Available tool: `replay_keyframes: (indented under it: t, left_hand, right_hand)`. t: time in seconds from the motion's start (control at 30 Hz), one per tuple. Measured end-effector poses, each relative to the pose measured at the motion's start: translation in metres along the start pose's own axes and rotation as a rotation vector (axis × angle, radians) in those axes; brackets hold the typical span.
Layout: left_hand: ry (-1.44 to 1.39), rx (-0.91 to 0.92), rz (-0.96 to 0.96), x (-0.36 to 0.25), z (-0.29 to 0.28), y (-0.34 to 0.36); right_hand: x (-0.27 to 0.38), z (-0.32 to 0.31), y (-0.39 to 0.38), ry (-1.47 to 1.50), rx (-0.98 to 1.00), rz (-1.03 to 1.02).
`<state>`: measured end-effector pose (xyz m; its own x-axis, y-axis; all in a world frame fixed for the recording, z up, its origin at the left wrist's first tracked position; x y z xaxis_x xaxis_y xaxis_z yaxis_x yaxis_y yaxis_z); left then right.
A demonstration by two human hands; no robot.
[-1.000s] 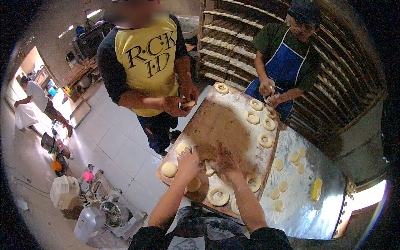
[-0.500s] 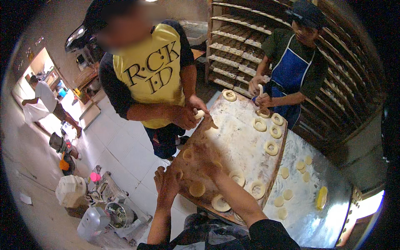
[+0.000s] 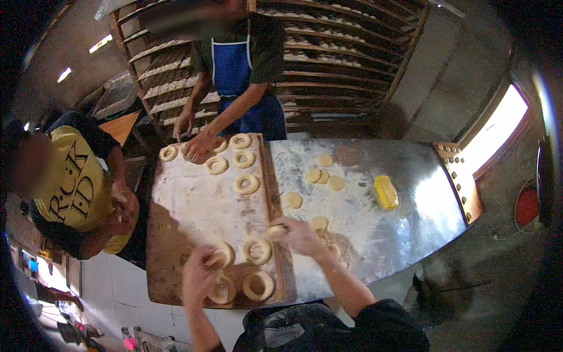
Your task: The person shapes dough balls into rings by hand and places them on a wooden tray. Two coworkers also shape dough at the same table. The person continues forming rings and arranging them in rows on the tray.
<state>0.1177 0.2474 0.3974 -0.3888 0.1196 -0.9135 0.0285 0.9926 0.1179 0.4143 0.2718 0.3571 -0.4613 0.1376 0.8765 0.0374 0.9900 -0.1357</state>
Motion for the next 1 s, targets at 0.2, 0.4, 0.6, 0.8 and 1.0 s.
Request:
replay_keyframes:
  t: [0.2, 0.4, 0.6, 0.8, 1.0]
  left_hand:
    - [0.063, 0.449, 0.112, -0.047, 0.247, 0.066]
    - [0.527, 0.272, 0.405, -0.002, 0.399, 0.082]
    - [0.326, 0.205, 0.28, -0.047, 0.369, 0.017]
    - [-0.172, 0.44, -0.107, -0.107, 0.352, -0.024]
    - [-0.029, 0.246, 0.099, -0.133, 0.349, -0.024]
  right_hand:
    - [-0.186, -0.153, -0.033, -0.31, -0.123, 0.123]
    - [-0.189, -0.152, -0.041, -0.898, -0.307, -0.091]
    - [-0.199, -0.186, -0.052, 0.047, -0.121, 0.125]
    - [-0.152, -0.215, -0.073, 0.346, -0.093, -0.097]
    - [-0.133, -0.202, -0.052, -0.15, -0.437, -0.243]
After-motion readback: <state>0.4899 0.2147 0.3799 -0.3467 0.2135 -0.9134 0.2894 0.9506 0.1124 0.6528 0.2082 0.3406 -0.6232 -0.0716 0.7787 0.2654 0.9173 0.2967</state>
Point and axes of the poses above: each hand's wrist, its own y-axis towards the middle knuckle, its own z-axis out of the palm, x = y × z, the point moved 2 cm from there along y, towards the middle knuckle, and after that the axes turned 7 degrees about -x, right-handed, at the moved point
